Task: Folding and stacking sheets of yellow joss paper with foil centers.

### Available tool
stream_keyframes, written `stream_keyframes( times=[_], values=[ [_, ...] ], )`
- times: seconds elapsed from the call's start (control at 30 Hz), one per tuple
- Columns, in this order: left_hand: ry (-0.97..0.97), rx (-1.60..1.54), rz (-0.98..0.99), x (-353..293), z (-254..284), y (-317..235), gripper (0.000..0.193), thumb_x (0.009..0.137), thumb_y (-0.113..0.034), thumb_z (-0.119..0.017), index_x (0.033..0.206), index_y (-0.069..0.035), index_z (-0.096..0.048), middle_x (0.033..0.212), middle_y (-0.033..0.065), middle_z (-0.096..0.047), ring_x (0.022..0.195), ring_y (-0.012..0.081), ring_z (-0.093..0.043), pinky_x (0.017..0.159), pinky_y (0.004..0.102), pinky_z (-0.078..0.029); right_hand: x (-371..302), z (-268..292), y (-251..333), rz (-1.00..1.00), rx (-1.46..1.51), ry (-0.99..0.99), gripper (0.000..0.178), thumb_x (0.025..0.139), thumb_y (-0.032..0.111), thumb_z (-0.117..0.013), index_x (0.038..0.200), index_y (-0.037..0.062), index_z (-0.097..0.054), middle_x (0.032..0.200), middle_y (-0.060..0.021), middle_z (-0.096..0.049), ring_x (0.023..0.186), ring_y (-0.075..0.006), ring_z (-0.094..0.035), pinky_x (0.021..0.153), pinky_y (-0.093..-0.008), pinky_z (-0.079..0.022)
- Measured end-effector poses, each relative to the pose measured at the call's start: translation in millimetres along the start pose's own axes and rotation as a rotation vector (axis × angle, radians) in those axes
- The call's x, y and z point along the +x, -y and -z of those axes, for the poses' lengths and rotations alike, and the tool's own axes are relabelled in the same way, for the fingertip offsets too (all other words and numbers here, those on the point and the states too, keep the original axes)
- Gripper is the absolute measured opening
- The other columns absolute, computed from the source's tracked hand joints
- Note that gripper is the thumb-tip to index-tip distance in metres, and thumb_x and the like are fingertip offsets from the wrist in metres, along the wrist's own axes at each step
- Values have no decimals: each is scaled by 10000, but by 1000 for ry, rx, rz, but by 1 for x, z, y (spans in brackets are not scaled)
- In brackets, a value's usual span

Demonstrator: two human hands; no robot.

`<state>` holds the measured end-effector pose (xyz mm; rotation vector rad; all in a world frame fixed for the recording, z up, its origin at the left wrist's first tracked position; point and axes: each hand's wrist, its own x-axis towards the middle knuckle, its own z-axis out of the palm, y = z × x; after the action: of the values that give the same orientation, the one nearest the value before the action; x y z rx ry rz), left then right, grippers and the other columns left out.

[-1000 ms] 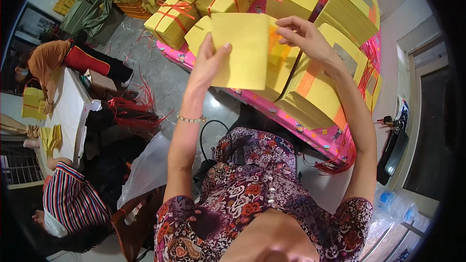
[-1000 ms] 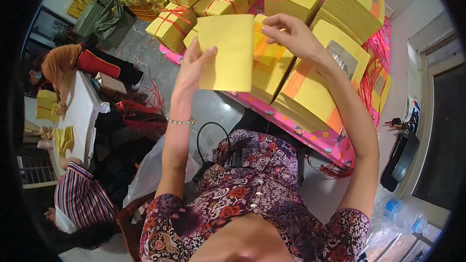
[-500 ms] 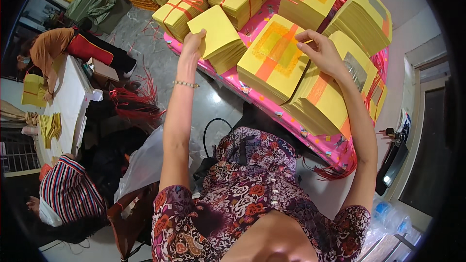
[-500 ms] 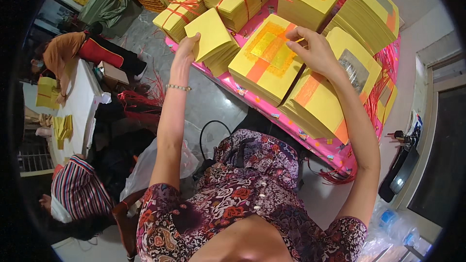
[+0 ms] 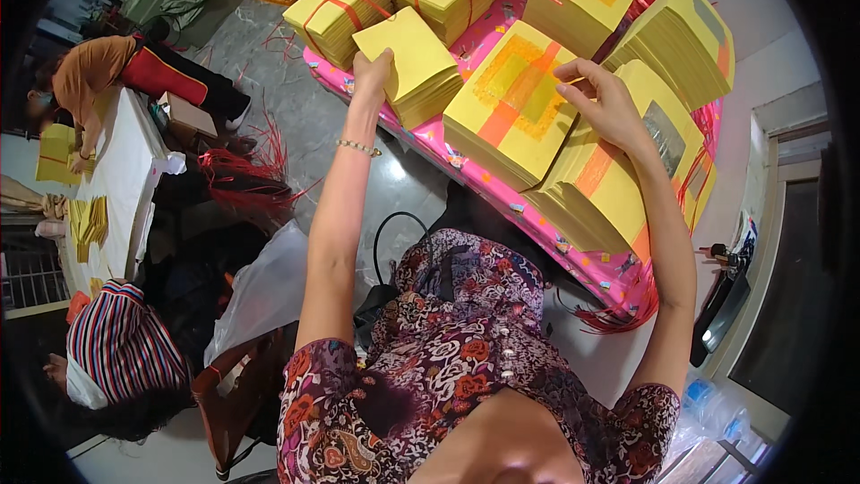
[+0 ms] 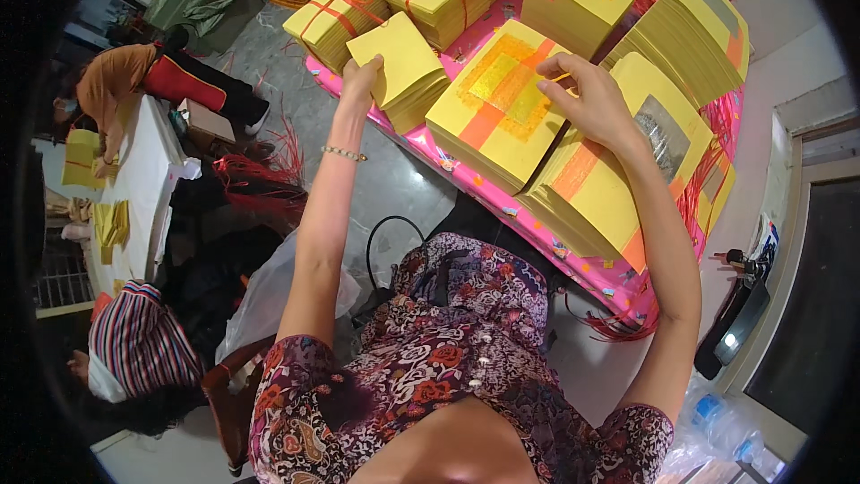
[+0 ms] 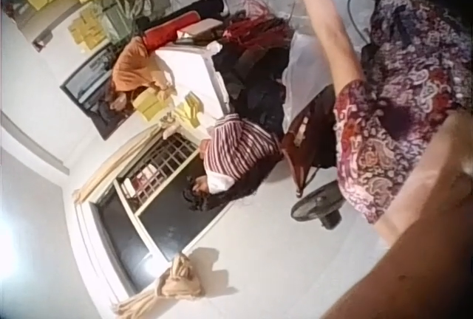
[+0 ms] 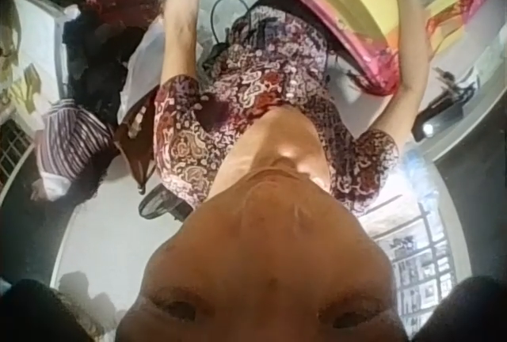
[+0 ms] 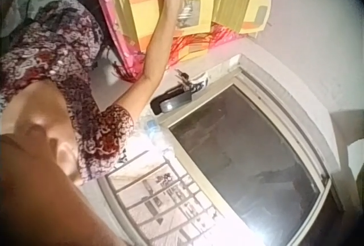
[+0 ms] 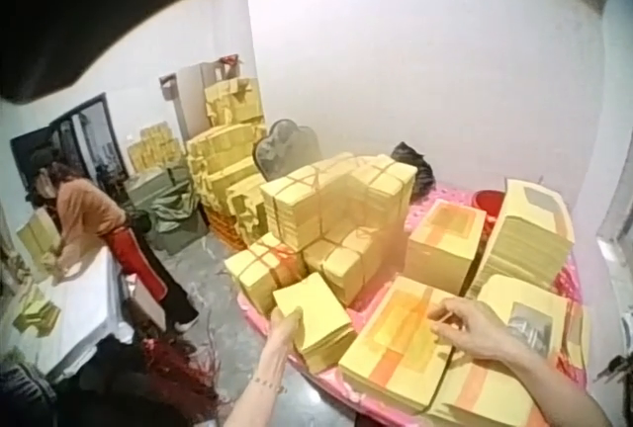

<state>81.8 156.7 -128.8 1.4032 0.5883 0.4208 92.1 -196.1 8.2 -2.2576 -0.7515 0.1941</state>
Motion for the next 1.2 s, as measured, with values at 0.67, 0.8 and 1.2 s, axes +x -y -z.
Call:
stream_keyframes(
  times=[0.67,0.8,1.2],
  values=[
    [-182,386,-185,8,2,25,405,829,-125,-688,1132,89,-525,1073,191,-654,956,270,-655,820,370,-524,-1,-2,3,31,-47,13,264,896,210,-616,1070,11,-614,1027,-108,-660,929,-242,-636,844,-351,-497],
    [-218,566,-245,-9,-7,2,549,768,-177,-730,1128,101,-424,1017,301,-637,958,424,-640,848,439,-510,-2,-3,-2,38,-70,11,258,892,207,-618,1074,24,-613,1034,-107,-655,936,-248,-634,846,-354,-495],
    [-85,966,-967,-13,-11,-9,689,728,-9,-661,1366,-139,-438,1275,248,-494,1193,387,-459,1014,450,-388,-5,-3,2,36,-157,32,258,888,228,-614,1064,40,-612,1025,-95,-650,932,-239,-626,822,-355,-492]
  ],
)
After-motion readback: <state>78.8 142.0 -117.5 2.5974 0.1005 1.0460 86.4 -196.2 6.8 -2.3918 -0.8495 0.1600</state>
